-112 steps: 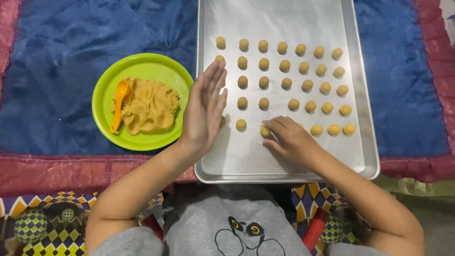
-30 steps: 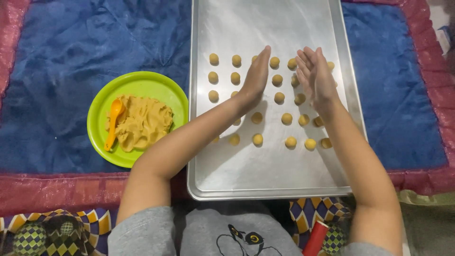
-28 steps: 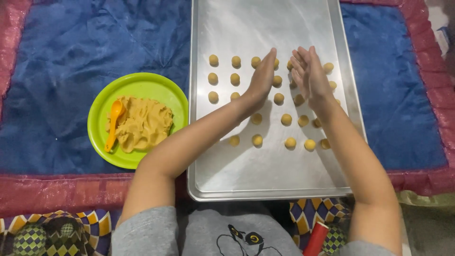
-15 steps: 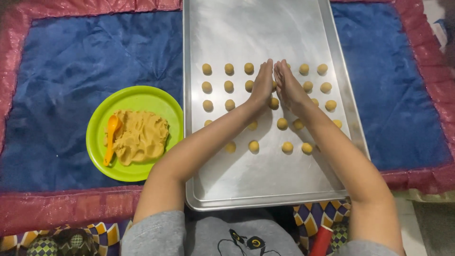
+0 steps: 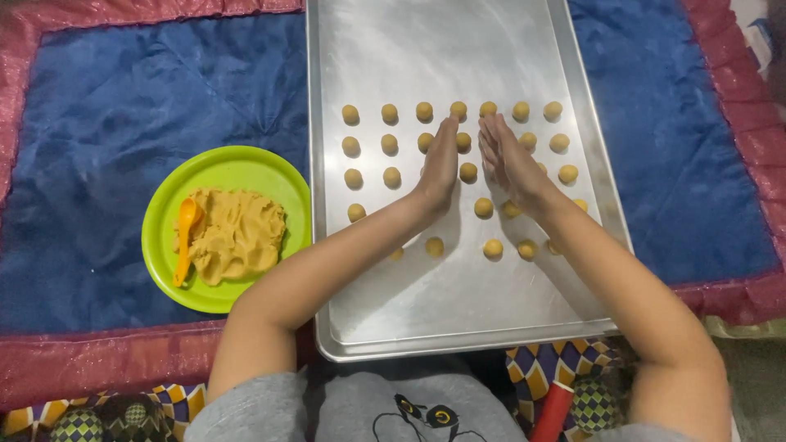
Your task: Arranging and aligning small dough balls into neat rows on a metal baking tray.
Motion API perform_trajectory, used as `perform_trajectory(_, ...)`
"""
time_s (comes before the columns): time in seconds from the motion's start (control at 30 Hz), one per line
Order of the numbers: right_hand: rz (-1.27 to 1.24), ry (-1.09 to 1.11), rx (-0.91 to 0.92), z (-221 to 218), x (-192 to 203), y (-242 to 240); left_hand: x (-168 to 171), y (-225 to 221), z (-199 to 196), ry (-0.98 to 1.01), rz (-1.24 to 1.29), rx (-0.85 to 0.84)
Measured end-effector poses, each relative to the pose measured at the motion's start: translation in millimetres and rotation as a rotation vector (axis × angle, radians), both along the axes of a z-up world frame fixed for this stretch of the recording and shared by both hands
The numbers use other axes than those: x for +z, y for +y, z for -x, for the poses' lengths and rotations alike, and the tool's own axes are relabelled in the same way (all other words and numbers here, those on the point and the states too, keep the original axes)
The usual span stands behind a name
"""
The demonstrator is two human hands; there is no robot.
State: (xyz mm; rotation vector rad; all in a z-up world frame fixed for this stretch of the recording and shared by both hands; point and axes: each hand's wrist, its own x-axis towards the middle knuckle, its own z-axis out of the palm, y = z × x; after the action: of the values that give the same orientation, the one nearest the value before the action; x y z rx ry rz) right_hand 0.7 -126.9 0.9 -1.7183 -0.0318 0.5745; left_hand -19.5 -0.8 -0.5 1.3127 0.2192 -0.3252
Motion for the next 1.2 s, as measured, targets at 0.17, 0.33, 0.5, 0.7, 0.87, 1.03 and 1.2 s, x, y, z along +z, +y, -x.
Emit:
perform_trajectory(0.17, -0.008, 0.031, 0.048, 19, -14, -6, -29, -6, 6, 0.051, 0.042, -0.031)
perform_trajectory(0.33, -0.089, 0.04, 0.075, 20, -21, -5, -12, -4, 11, 0.04, 0.069, -0.035)
perform_trajectory(0.5, -0.128, 0.059, 0.065, 26, -14, 1, -20, -7, 8, 0.03, 0.059, -0.032)
perform_trajectory(0.7, -0.14, 0.047, 0.005, 32, -16, 4, -32, -6, 2, -0.02, 0.038, -0.044)
perform_trajectory(0.87, -0.157, -0.019, -0.044, 30, -19, -10, -39, -5, 8, 0.003, 0.014, -0.054)
perform_trajectory(1.03, -0.136, 0.007, -0.059, 40, -13, -16, -10, -8, 45, 0.026, 0.064, -0.064)
perform_trajectory(1.2, -0.07, 0.109, -0.065, 48, -21, -13, -4, -9, 61, 0.099, 0.073, -0.097)
